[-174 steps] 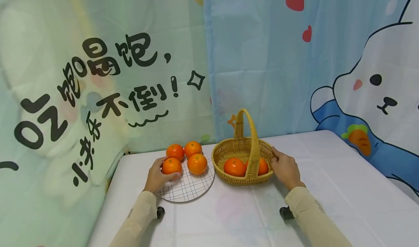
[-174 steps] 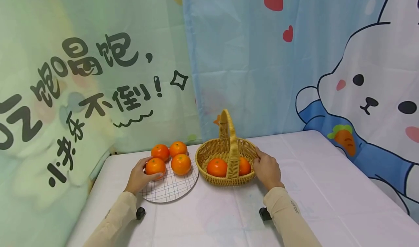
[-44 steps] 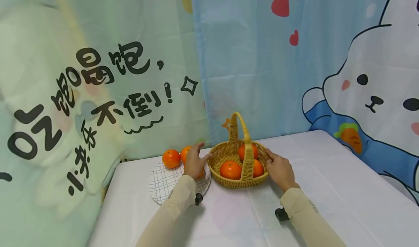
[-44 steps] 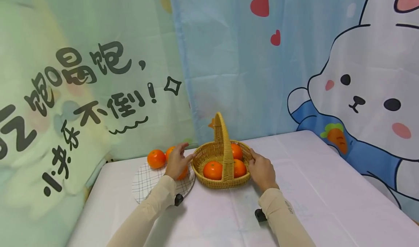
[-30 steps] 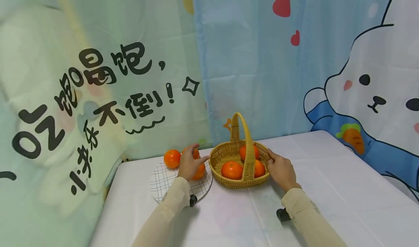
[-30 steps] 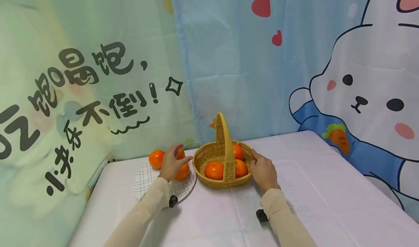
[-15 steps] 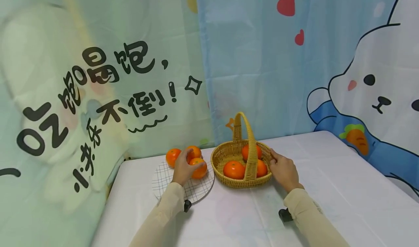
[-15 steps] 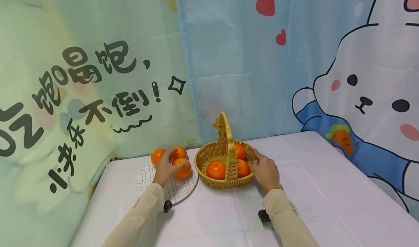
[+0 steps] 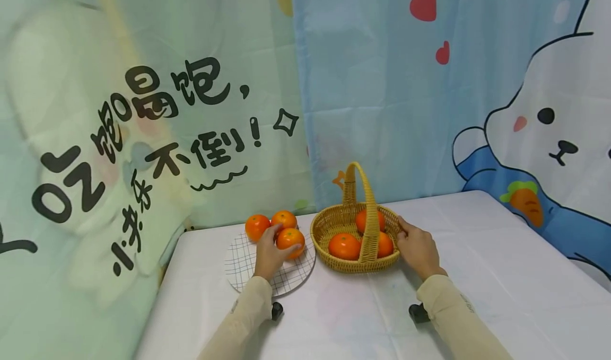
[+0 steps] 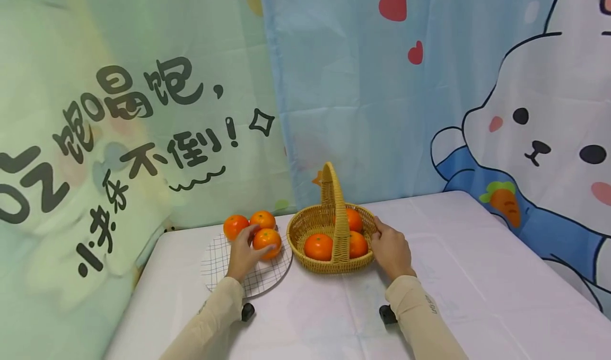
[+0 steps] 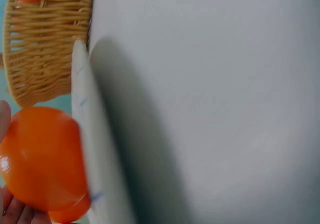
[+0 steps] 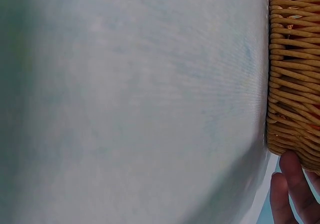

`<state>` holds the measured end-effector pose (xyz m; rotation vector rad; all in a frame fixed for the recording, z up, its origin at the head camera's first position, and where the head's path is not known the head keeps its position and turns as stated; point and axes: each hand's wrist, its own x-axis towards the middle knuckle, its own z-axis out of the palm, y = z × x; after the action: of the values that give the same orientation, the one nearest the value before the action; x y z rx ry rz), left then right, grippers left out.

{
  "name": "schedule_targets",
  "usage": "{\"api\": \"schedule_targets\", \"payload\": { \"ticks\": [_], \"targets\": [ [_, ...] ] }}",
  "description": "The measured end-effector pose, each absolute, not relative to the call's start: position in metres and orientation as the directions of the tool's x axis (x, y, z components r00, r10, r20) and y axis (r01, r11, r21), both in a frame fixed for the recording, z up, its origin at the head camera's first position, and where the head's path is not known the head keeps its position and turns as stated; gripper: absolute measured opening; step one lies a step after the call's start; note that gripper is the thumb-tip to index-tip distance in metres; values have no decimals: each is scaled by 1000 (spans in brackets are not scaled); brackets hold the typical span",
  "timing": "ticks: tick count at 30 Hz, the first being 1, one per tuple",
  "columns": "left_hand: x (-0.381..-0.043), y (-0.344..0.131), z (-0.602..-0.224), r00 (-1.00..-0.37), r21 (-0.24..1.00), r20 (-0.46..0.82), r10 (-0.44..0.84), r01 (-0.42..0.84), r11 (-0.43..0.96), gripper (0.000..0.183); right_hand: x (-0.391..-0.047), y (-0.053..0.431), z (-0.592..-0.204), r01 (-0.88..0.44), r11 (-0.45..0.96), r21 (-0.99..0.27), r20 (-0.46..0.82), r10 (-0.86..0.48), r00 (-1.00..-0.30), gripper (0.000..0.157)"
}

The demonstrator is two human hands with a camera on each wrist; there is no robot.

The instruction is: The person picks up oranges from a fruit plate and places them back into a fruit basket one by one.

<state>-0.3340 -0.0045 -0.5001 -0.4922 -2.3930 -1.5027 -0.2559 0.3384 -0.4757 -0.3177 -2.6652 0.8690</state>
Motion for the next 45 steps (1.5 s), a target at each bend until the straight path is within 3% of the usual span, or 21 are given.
{"api": "schedule_targets", "payload": {
  "ticks": [7,14,45],
  "targets": [
    [-329,-2,-507,-897,797,430,105,432,421,69,-257,340,-477,116,790,-602,217,302,-928,50],
    [-328,-2,-510,-934,824,341,111,353,443,79,-257,340,-476,116,791,-600,216,300,-929,49],
    [-333,-3,-491,-945,862,304,122,327,388,77,-258,342,-480,99,793,-601,247,302,-921,49]
  ]
}}
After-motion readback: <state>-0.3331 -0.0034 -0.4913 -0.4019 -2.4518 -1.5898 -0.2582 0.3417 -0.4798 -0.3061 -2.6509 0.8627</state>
